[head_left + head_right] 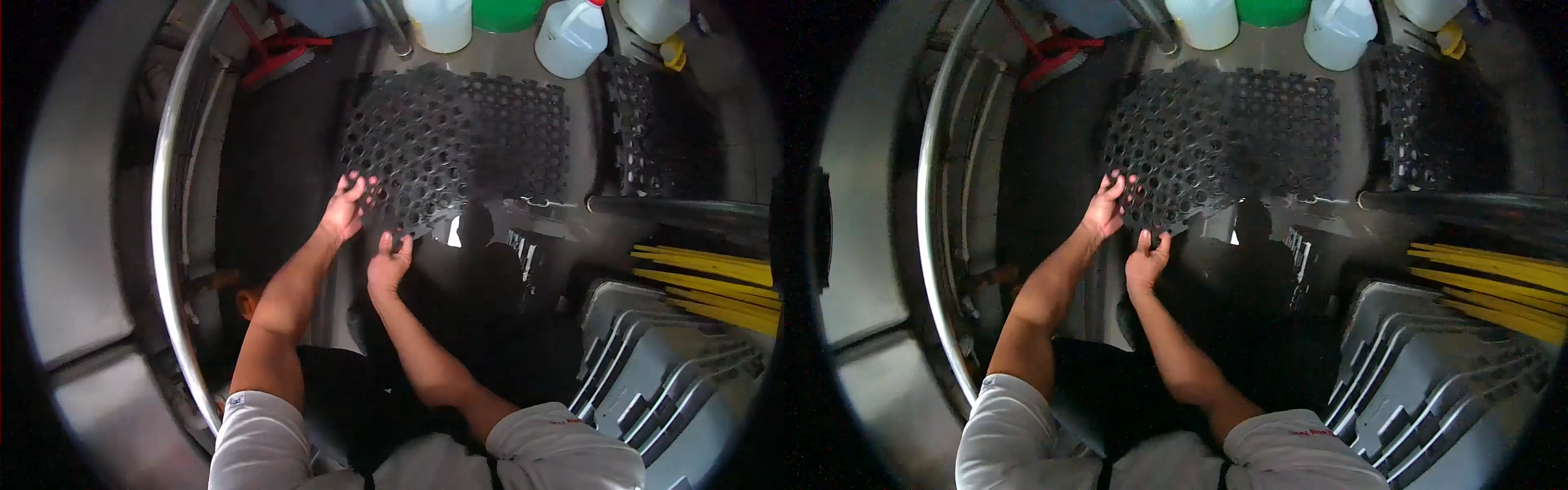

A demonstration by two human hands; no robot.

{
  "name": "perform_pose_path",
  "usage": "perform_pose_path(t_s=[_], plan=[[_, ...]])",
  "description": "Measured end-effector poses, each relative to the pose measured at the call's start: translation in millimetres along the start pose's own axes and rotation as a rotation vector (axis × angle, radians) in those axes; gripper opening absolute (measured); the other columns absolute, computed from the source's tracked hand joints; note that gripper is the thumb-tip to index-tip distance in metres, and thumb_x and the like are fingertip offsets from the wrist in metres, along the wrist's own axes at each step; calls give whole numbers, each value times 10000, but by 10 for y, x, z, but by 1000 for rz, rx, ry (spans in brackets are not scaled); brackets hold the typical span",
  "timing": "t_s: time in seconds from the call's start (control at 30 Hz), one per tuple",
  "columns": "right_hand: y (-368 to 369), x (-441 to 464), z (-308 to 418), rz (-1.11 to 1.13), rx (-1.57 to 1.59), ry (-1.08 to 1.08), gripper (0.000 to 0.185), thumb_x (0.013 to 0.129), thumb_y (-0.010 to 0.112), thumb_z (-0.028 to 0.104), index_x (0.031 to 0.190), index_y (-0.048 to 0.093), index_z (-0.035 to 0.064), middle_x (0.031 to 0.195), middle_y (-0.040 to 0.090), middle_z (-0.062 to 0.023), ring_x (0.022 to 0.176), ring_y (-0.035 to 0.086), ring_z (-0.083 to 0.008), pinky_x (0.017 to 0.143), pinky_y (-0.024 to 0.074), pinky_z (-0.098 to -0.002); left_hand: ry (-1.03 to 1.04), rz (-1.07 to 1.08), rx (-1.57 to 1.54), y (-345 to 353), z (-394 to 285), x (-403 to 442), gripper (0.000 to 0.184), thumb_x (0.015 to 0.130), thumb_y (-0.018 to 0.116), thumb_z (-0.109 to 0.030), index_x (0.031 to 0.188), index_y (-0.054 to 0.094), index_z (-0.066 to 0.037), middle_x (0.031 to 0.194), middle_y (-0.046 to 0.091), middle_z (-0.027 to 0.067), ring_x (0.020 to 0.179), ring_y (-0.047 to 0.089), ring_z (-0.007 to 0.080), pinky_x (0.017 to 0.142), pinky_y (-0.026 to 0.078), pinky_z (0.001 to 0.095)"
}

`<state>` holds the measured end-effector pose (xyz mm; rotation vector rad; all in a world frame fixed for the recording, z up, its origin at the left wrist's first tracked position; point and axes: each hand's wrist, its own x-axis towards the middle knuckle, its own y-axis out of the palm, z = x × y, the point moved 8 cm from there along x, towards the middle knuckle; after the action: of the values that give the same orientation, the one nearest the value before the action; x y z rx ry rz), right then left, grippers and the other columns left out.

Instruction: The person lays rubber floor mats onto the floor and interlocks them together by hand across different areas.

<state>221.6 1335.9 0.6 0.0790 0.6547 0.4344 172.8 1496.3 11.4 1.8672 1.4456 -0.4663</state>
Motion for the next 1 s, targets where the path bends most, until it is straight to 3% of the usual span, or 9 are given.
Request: perform_pose_path(t_s=[0.07, 0.13, 0.2, 0.27, 0.3, 0.43, 0.57, 0.87, 1.0], plan=[[-70, -156, -368, 66, -174, 81, 375, 938, 683, 180, 1206, 541, -41, 1132, 643, -148, 1022, 592, -260, 937, 452, -359, 38, -53, 105, -656, 165, -105, 361, 962, 660, -339, 1230, 490, -166, 1139, 644, 20, 935, 603, 181, 843, 519, 398], [-252, -126, -716, 62, -304, 131, 379, 933, 677, 151, 1228, 540, -43, 1116, 656, -142, 1022, 607, -245, 941, 459, -354, -468, -220, 462, -1361, 509, -307, 606, 968, 583, -496, 1335, 448, -33, 1280, 591, 153, 1091, 612, 257, 975, 482, 405], [-415, -100, -687, 57, -500, 66, 392, 922, 684, 140, 1259, 553, -11, 1137, 668, -165, 1049, 633, -279, 953, 468, -371, -468, -655, 893, -1923, 412, -433, 820, 917, 530, -656, 1372, 466, 22, 1336, 552, 240, 1204, 573, 320, 1075, 425, 443], [-589, -85, -455, 19, -565, 118, 394, 900, 706, 139, 1260, 573, 48, 1178, 658, -190, 1089, 627, -338, 969, 464, -389, -145, -877, 1114, -2490, 191, -95, 865, 909, 523, -665, 1393, 454, 49, 1387, 509, 272, 1268, 529, 358, 1097, 402, 452], [-674, -82, -412, -31, -499, 85, 395, 890, 717, 248, 1236, 593, 103, 1131, 664, -179, 1100, 597, -391, 967, 450, -435, 29, -985, 1204, -2597, 54, 32, 888, 906, 520, -670, 1404, 449, 62, 1413, 487, 288, 1300, 507, 377, 1108, 391, 456], [-893, -67, -135, -199, -977, 51, 435, 888, 673, 382, 1235, 565, 144, 1252, 582, -170, 1233, 457, -412, 987, 345, -578, 166, -596, 1148, -1679, -354, 202, 843, 904, 581, -599, 1388, 456, 80, 1442, 470, 280, 1345, 452, 422, 1130, 354, 459], [-702, 95, 175, -274, -855, -435, 522, 876, 682, 361, 1282, 537, 67, 1309, 549, -198, 1235, 470, -419, 1030, 344, -549, 135, -484, 1364, -2093, -87, 829, 775, 903, 639, -508, 1392, 459, 66, 1414, 507, 269, 1329, 474, 408, 1104, 381, 456], [-534, 913, 37, 21, -1035, 26, 664, 849, 714, 385, 1368, 473, 50, 1315, 547, -236, 1251, 496, -409, 1016, 377, -568, 234, -272, 1238, -2401, 39, 1285, 692, 890, 680, -420, 1404, 473, -5, 1321, 596, 235, 1245, 559, 380, 1049, 433, 466], [-712, 670, -32, -32, -994, 69, 621, 858, 707, 369, 1331, 479, 38, 1286, 547, -239, 1233, 504, -405, 1013, 373, -566, 227, -490, 1403, -1839, -138, 639, 667, 874, 698, -423, 1370, 496, -26, 1293, 611, 231, 1230, 571, 374, 1030, 448, 457]])
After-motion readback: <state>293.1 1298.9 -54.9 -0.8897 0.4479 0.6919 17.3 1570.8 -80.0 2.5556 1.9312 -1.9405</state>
